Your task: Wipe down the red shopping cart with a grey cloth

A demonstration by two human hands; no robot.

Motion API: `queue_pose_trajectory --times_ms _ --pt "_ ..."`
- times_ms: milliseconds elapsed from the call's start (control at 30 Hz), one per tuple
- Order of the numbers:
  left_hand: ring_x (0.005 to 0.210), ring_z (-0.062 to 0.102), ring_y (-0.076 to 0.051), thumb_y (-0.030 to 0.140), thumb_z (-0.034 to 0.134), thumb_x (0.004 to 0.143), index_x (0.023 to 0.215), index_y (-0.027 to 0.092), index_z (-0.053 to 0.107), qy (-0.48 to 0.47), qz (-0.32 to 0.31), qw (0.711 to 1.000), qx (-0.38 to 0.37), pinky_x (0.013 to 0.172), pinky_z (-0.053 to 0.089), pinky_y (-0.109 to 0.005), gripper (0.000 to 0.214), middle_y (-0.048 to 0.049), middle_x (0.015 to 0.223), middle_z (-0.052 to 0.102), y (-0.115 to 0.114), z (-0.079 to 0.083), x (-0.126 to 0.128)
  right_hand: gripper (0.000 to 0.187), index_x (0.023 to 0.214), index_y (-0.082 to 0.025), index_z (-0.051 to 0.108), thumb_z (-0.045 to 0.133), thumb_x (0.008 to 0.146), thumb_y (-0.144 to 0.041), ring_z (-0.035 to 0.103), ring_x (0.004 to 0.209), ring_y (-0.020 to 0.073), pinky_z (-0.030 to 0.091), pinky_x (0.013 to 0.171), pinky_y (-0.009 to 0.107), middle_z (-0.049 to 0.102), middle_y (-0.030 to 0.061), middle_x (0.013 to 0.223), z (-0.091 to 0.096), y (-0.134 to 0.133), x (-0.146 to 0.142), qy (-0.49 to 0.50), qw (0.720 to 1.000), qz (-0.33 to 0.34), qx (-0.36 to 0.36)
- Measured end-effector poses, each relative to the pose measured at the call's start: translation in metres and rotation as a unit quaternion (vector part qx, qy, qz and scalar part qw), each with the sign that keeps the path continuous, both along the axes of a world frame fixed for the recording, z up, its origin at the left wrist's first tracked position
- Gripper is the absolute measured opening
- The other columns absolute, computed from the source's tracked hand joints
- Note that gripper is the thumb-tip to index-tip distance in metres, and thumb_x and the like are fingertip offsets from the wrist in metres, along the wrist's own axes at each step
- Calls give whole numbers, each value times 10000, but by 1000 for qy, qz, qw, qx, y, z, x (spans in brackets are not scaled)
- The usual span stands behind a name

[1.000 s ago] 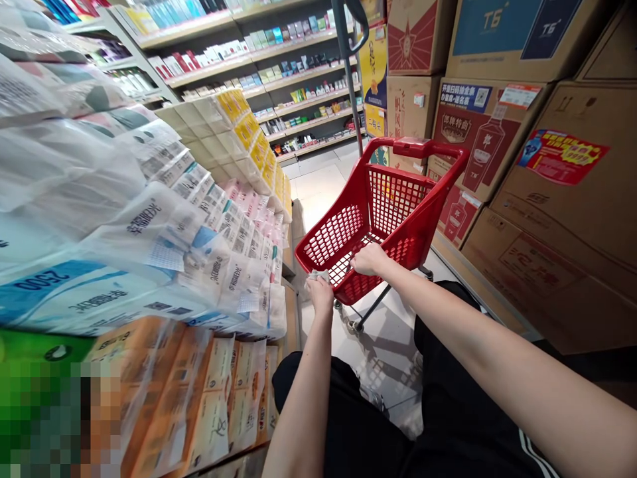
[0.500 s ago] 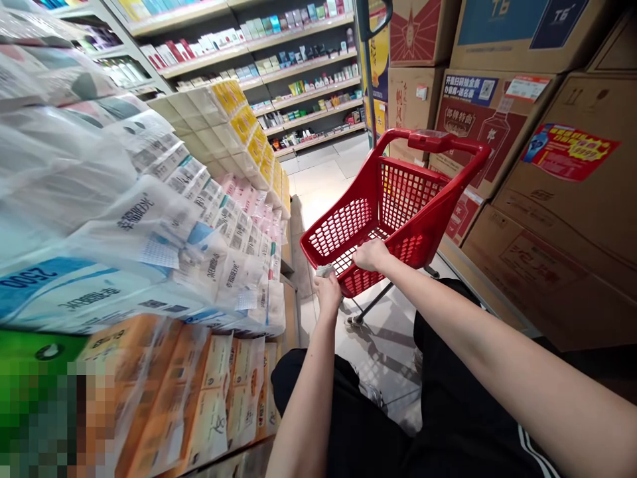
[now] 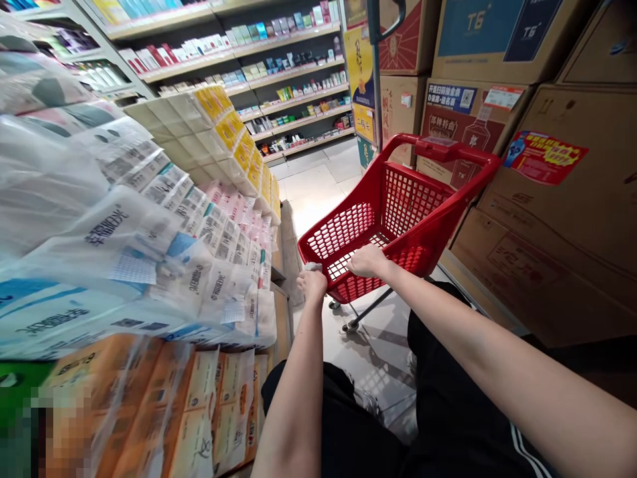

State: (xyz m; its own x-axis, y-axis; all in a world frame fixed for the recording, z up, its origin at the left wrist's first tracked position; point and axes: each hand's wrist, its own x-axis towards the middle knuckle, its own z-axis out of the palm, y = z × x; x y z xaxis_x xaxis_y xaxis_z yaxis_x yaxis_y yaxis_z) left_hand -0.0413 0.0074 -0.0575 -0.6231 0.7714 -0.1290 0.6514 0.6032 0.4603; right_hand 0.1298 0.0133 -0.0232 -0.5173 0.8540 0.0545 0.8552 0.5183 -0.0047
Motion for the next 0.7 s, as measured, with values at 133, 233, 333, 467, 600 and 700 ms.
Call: queue_pose_trajectory --times_ms 133,233,333,467,600,700 --pt "1243 421 -292 245 419 839 1189 42 415 0 -27 1000 -1 987 358 -352 404 -241 1279 450 -13 -3 1 484 893 -163 731 282 911 -340 641 880 246 416 738 343 704 132 958 1 -4 -2 4 999 -29 -21" --pt "1221 445 -288 225 416 834 1177 44 421 4 -34 999 3 977 366 -346 388 -240 1272 453 -20 -2 2 496 898 -166 734 275 910 -354 642 881 246 420 743 339 704 131 957 2 -7 -2 4 999 -40 -27" --pt "1203 463 -291 220 410 835 1159 53 429 6 -33 999 6 968 374 -346 365 -236 1258 464 -26 0 3 500 890 -167 738 279 904 -364 645 880 244 423 739 333 705 132 956 2 -9 -1 4 999 -37 -23" --pt "1184 482 -296 246 397 848 1152 54 429 7 -19 1000 10 951 391 -354 361 -242 1238 473 -33 -1 4 496 861 -160 739 283 900 -353 649 862 249 432 705 339 707 138 933 0 -7 -1 2 999 -31 -9" --pt "1172 490 -295 254 390 856 1158 48 417 10 7 1000 18 949 394 -362 367 -252 1237 467 -34 -4 5 452 864 -154 731 310 902 -314 648 875 266 434 688 361 702 151 948 -3 -3 -6 0 1000 -17 -15" --pt "1166 491 -300 254 381 862 1169 43 405 11 31 999 24 944 397 -369 373 -256 1241 458 -30 -4 5 385 884 -151 719 345 891 -244 650 869 261 418 691 364 700 157 945 -5 -5 -18 11 1000 -8 -20"
